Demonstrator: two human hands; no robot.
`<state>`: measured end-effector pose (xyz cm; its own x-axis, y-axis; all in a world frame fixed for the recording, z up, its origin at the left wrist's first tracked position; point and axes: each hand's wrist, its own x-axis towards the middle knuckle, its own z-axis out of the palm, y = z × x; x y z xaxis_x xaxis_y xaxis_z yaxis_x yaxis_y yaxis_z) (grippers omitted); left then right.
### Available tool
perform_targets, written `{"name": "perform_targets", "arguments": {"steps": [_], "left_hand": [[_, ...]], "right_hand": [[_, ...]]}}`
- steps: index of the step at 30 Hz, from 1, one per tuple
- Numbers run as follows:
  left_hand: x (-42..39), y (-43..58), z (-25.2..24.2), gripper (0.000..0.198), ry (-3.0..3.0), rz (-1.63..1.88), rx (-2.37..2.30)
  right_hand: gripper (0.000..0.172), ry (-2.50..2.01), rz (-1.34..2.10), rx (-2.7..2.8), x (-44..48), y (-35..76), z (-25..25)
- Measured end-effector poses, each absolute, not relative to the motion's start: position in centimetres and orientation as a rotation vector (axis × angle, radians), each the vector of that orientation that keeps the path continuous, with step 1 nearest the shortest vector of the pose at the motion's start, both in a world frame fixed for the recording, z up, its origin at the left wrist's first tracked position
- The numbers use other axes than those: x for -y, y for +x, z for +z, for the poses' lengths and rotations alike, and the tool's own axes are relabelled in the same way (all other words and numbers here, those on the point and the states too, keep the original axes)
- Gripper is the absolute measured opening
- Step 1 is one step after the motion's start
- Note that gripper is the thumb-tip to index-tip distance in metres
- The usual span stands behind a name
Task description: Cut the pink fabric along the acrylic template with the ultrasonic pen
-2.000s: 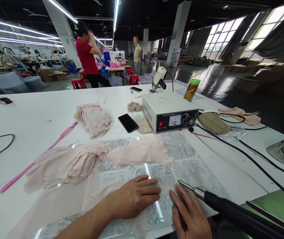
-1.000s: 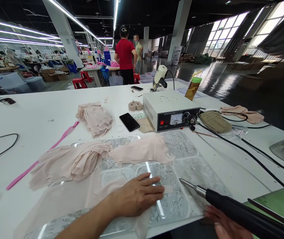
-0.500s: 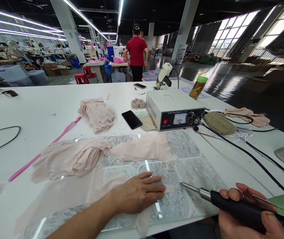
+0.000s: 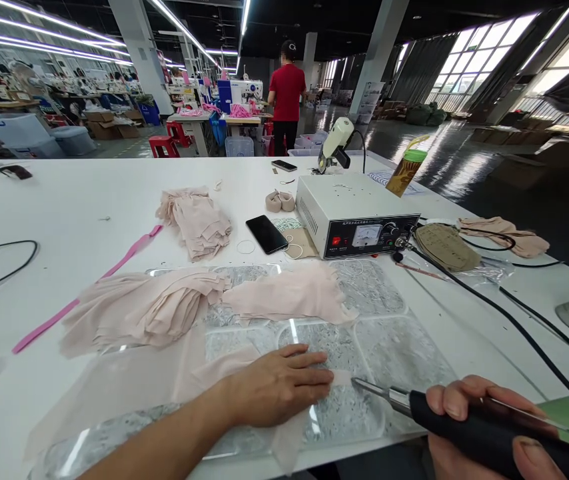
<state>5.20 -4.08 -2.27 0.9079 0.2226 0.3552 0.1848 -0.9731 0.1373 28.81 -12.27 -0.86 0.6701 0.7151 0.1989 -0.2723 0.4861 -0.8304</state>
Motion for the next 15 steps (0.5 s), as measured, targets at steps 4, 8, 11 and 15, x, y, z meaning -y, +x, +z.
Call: {"name": "perform_targets", "arguments": {"steps": [4,8,11,15], "left_hand": [[4.1,5.2,-2.3,0.027,2.984,0.596,-0.304],[4.0,5.2,-2.3,0.027,2.987,0.591,-0.295],[4.0,5.2,-2.3,0.027,2.985,0.584,-0.298],[4.0,5.2,-2.2,0.026,2.981,0.576,-0.301]], "right_hand": [[0.02,-0.873,0.625,0.517,12.1,28.5,-0.2],[0.018,-0.877,0.63,0.487,12.3,28.7,-0.1],[0.017,-0.866,0.641,0.429,12.3,28.7,0.1],[0.021,-0.888,0.625,0.374,12.0,28.3,0.5]]}}
